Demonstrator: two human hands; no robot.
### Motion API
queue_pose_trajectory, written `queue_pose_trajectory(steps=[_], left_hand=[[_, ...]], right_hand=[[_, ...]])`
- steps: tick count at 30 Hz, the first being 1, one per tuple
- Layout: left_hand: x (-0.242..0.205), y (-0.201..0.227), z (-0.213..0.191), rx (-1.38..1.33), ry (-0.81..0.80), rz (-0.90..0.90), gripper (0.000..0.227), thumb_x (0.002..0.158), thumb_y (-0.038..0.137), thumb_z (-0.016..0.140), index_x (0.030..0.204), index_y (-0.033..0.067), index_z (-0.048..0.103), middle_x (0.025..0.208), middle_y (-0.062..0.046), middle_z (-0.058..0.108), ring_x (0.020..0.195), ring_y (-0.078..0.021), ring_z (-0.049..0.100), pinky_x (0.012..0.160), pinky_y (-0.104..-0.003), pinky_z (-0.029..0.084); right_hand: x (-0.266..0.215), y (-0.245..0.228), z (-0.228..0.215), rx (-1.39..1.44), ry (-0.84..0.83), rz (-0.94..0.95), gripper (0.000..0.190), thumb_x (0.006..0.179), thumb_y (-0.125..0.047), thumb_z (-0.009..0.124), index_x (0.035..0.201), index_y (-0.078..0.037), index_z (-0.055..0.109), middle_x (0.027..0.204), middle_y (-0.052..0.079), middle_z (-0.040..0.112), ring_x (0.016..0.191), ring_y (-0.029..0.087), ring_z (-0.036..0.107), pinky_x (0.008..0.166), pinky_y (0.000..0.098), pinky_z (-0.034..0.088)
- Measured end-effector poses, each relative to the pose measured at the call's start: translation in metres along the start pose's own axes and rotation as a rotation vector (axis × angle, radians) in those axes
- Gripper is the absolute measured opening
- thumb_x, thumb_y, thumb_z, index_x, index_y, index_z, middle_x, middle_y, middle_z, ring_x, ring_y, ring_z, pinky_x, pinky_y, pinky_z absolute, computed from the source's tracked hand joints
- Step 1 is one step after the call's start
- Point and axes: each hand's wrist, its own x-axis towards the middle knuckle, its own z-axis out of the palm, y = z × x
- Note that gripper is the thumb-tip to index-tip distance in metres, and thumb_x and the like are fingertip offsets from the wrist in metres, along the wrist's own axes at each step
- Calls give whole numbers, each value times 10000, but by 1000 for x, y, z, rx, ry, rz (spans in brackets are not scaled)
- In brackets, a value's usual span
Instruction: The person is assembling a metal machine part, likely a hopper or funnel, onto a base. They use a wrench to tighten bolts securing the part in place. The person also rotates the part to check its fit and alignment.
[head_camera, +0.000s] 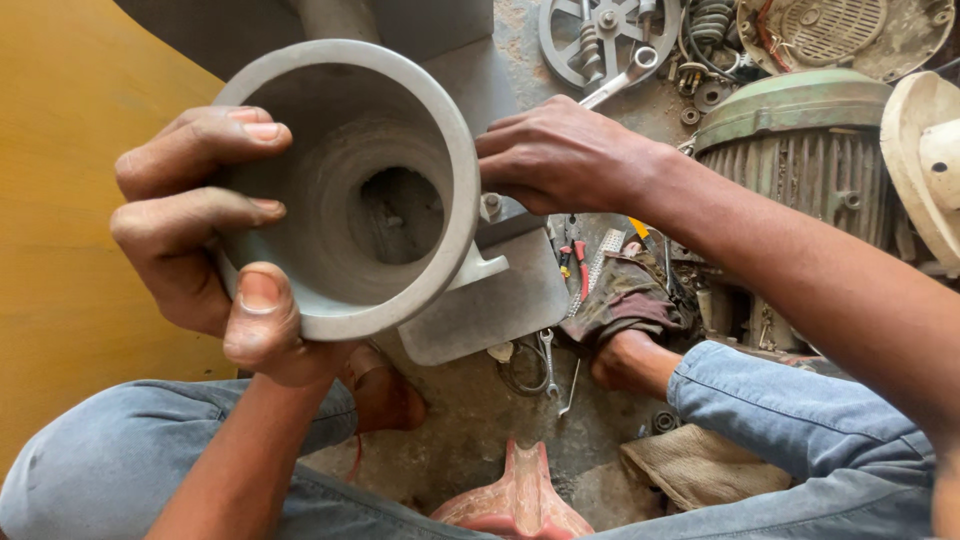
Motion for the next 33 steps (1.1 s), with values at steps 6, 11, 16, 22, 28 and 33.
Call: queue_pose_trajectory(steps=[6,11,16,22,28,33], left_hand=[[2,3,-1,-2,-30,-11,422,1027,441,570,1030,32,464,1151,-160,603,1065,-225,593,989,-398,493],[1,2,0,1,-5,-9,424,1022,445,562,1023,33,465,1136,-155,611,1065,-233,603,983,-404,496],[-1,0,-4,14,-33,-1,425,1023,435,560,1034,23,460,1150,-165,601,1031,-232,581,980,-404,486],[3,2,-1,7,-38,12,439,1019,452,555,1028,24,457,1134,-160,596,1056,-239,594,971,-399,490],[1,-1,-2,20,-13,27,442,1013,457,557,1002,27,458,1105,-168,597,1044,-250,598,959,-408,490],[4,-2,1,-17,-6,69,437,1016,449,566,1001,23,471,1146,-175,606,1050,-247,595,971,-400,483]], right_hand=[[-1,-16,6,35,56,159,239,938,-116,720,1169,-64,753,969,108,760,707,253,713,582,358,578],[-11,-28,10,52,119,221,232,928,-112,739,1155,-68,760,925,92,763,713,259,718,610,373,581],[-5,-25,13,122,95,310,212,982,-130,719,1176,-51,747,996,99,773,698,237,726,593,348,590],[0,-16,-1,1,70,139,243,949,-214,741,1160,-99,778,1015,102,776,844,277,736,710,394,591],[6,-17,-9,-9,-9,85,199,944,-196,730,1114,-110,790,999,92,781,837,282,735,729,405,582],[7,-16,-9,-1,39,102,185,944,-158,730,1108,-87,778,1076,109,772,902,283,737,794,393,588]])
